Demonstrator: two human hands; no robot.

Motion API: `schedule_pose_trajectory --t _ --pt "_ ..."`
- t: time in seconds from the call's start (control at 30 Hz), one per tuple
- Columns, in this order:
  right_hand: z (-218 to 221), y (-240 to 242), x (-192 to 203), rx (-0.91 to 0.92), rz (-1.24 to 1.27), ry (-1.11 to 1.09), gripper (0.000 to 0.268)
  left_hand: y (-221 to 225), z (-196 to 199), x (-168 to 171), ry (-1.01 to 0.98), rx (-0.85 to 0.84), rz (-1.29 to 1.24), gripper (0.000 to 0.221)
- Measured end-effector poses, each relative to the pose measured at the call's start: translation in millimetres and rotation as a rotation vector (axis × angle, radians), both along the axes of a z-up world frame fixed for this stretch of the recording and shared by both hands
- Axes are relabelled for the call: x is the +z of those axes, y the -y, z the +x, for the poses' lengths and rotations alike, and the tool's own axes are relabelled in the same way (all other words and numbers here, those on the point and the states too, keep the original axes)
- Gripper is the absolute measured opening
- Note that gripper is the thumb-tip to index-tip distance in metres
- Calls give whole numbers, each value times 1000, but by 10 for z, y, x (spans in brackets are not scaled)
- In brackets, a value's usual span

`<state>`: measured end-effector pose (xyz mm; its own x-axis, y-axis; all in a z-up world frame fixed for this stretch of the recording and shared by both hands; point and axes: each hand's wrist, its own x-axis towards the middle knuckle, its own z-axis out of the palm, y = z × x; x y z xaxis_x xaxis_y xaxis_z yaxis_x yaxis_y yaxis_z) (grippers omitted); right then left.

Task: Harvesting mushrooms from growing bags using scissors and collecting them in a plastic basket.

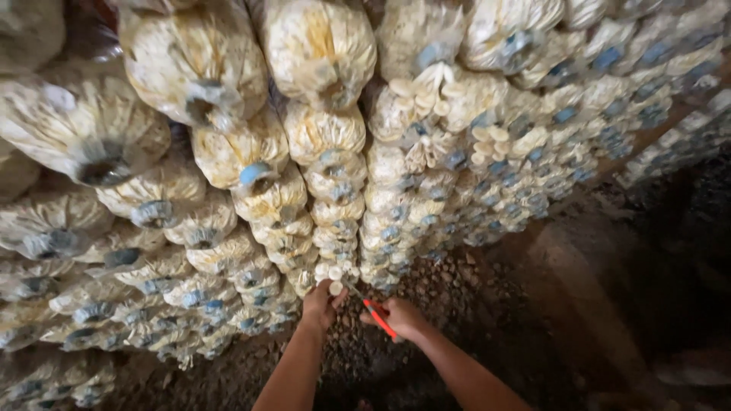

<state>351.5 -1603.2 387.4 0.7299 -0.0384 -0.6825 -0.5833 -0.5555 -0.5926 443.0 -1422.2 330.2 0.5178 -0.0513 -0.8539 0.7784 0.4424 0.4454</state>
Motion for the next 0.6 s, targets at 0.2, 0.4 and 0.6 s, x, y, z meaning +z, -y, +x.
schedule_pose_trajectory --t 0.2,0.4,0.6 --pt "70 38 -68 -165 205 -79 25 37 -30 291 19 45 -12 38" --pt "-78 113 -193 46 -5 -9 37 138 126 -845 68 118 -55 35" --pt "-278 585 -1590 69 103 2 55 -309 -140 -707 80 126 28 17"
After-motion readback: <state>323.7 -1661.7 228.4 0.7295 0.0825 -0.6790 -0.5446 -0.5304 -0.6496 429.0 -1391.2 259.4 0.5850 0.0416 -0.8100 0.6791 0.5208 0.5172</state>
